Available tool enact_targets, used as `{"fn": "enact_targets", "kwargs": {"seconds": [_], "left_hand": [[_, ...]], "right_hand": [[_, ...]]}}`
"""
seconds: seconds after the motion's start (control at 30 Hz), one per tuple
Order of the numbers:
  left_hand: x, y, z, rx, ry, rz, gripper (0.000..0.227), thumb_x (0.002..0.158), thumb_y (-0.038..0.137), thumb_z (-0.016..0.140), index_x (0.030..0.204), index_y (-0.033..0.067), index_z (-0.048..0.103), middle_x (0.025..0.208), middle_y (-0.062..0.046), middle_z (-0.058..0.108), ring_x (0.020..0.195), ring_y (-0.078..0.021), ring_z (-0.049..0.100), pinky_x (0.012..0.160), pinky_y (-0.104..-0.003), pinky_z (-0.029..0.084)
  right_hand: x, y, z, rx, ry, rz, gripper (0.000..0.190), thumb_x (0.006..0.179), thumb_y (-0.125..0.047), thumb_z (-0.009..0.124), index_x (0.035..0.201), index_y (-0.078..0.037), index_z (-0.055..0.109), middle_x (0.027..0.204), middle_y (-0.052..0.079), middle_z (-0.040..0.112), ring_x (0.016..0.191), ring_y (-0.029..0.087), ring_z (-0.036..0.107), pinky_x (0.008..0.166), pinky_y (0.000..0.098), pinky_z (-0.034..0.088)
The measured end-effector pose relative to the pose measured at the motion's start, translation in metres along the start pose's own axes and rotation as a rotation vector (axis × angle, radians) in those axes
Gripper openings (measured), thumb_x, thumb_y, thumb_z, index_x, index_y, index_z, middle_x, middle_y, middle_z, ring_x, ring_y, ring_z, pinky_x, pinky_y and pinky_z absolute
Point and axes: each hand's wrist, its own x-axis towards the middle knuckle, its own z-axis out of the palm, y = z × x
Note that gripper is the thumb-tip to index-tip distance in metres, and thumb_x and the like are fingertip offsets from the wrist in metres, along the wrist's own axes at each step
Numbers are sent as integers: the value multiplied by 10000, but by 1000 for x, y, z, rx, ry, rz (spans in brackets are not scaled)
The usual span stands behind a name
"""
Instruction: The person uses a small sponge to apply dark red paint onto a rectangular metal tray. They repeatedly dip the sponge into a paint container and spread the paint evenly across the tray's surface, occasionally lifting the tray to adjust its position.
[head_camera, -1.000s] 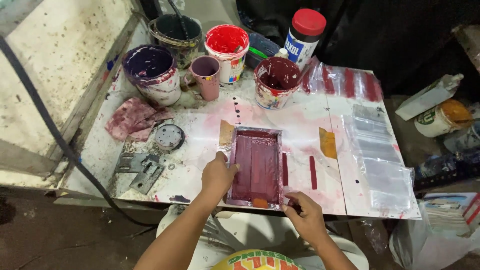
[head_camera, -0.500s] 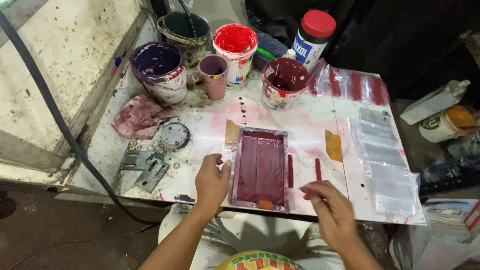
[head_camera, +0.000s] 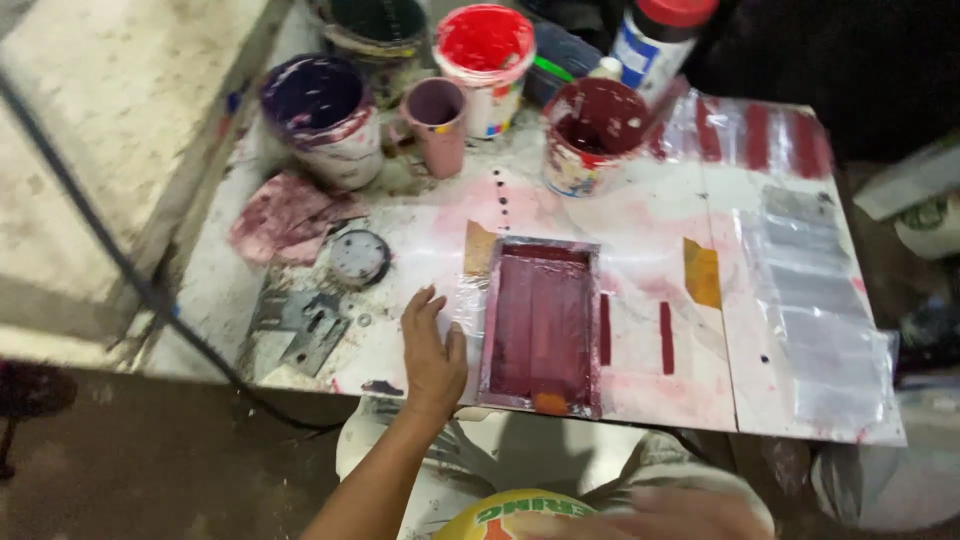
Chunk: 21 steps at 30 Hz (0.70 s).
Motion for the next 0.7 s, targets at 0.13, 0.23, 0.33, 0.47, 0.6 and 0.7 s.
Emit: {"fn": "enact_targets", "kwargs": {"seconds": [0.13, 0.23, 0.33, 0.47, 0.6, 0.7], "left_hand": [[0, 15, -10, -93, -139, -126, 397, 957, 49, 519, 1334, -70, 484, 1398, -228, 470, 1354, -362, 440, 1176, -463, 370], [13, 25, -12, -76, -190, -326, 414, 978, 138, 510, 1346, -50, 487, 1437, -199, 453, 1421, -339, 391, 1189, -468, 333], [10, 25, -17, -91, -187, -355, 376, 992, 149, 484, 1320, -33, 510, 1419, -184, 462, 1403, -323, 411, 1171, -455, 349], [12, 25, -16, -97, -216, -362, 361, 979, 153, 506, 1304, -1, 542, 1412, -171, 477, 1384, -303, 442, 1169, -440, 375], [10, 19, -11, -73, -204, -274, 346, 981, 125, 501, 1290, -23, 548, 1396, -186, 492, 1387, -329, 444, 1148, -459, 407], [6, 14, -9, -82, -174, -236, 344, 981, 110, 527, 1305, -4, 537, 1428, -178, 469, 1397, -324, 448, 1144, -449, 415]], "right_hand": [[70, -13, -55, -135, 44, 81, 186, 838, -364, 619, 943, -422, 761, 900, -344, 761, 656, 52, 675, 736, 342, 498], [73, 60, -44, 131, -1200, 425, 619, 814, -617, 670, 1417, -597, 536, 1348, -98, 626, 1356, 162, 446, 1117, 351, 182], [29, 140, -21, 312, -274, 58, 419, 785, -92, 758, 1199, -139, 711, 1250, 77, 736, 1158, 253, 684, 985, 429, 492], [-20, 228, 9, 224, 37, 581, 264, 867, -43, 627, 1106, -68, 735, 1081, 58, 696, 969, 160, 681, 659, 261, 526], [-45, 279, 23, 169, 322, 670, 275, 944, 11, 597, 1203, 5, 691, 1115, 119, 648, 981, 209, 609, 851, 313, 494], [-47, 287, 32, 179, 449, 609, 253, 952, 45, 603, 1195, 20, 668, 1148, 109, 599, 998, 187, 597, 835, 280, 472]]}}
